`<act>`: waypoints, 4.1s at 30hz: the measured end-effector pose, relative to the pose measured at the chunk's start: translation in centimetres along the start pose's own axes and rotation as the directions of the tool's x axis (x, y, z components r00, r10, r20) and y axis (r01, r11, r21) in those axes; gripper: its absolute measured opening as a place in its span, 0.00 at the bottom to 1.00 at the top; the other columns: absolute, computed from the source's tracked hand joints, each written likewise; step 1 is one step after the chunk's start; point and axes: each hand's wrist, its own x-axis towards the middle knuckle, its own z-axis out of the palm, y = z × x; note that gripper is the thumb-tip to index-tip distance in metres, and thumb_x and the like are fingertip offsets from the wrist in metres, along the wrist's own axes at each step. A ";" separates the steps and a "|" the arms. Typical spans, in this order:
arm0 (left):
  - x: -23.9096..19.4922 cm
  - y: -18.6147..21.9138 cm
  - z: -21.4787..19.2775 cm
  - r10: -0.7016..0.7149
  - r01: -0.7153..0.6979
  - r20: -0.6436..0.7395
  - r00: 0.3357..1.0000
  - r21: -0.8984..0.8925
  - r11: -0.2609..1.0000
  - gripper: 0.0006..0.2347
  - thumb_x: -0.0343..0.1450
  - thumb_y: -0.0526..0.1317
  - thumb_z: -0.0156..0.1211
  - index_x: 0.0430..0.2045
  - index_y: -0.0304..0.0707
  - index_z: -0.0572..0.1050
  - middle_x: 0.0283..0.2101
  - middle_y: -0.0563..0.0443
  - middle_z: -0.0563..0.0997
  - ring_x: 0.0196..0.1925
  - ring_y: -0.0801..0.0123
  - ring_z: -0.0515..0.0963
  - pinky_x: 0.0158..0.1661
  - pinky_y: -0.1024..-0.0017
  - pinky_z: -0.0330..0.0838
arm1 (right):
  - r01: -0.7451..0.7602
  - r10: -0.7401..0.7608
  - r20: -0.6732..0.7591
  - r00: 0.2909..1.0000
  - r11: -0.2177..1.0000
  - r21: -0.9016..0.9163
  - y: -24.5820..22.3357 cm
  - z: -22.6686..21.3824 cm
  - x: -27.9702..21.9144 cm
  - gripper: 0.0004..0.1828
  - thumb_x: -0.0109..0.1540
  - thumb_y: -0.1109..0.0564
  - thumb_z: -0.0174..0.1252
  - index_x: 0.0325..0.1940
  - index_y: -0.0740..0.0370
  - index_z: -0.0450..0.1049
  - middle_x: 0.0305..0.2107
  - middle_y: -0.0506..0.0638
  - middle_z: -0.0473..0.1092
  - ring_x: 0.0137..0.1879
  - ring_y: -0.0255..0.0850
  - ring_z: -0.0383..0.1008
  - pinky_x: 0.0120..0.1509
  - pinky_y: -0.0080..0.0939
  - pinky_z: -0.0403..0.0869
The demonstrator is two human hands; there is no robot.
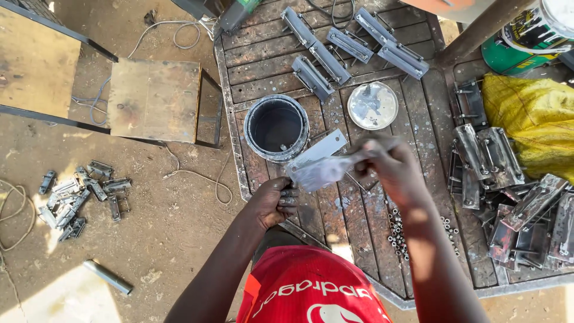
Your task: Painting metal components with black paint using a spatula
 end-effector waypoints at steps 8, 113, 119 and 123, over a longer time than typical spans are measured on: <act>-2.3 -0.8 2.3 0.005 -0.008 0.066 0.998 0.045 0.999 0.02 0.70 0.33 0.49 0.27 0.38 0.68 0.20 0.67 0.55 0.15 0.90 0.59 0.17 0.93 0.50 | -0.082 0.063 -0.198 0.978 0.993 -0.090 3.8 -7.3 3.8 0.13 0.72 0.54 0.57 0.43 0.70 0.73 0.27 0.56 0.72 0.27 0.41 0.76 0.32 0.42 0.79; -0.4 2.5 5.6 -0.099 -0.281 0.940 0.327 -0.004 -0.960 0.10 0.65 0.32 0.65 0.39 0.43 0.79 0.34 0.48 0.80 0.36 0.58 0.81 0.32 0.62 0.66 | -0.185 -0.011 -0.234 0.972 0.579 -0.794 -3.2 1.7 -7.5 0.07 0.68 0.53 0.59 0.45 0.56 0.78 0.35 0.55 0.76 0.46 0.50 0.77 0.62 0.57 0.69; 0.3 2.1 7.7 -0.074 -0.243 0.960 0.271 -0.006 -0.970 0.07 0.69 0.33 0.63 0.38 0.43 0.77 0.34 0.50 0.80 0.35 0.60 0.82 0.32 0.64 0.66 | 0.075 -0.100 0.055 0.993 0.211 -0.975 3.5 2.1 -5.1 0.13 0.58 0.54 0.68 0.47 0.49 0.78 0.37 0.47 0.76 0.51 0.46 0.77 0.65 0.54 0.66; -0.6 2.2 9.7 -0.069 -0.176 0.939 0.336 -0.009 -0.984 0.07 0.72 0.36 0.63 0.42 0.46 0.76 0.37 0.52 0.79 0.36 0.65 0.82 0.33 0.67 0.67 | 0.097 -0.239 0.071 0.968 0.099 -0.990 4.2 2.3 -4.7 0.11 0.54 0.53 0.70 0.38 0.47 0.78 0.32 0.40 0.76 0.44 0.41 0.78 0.61 0.51 0.68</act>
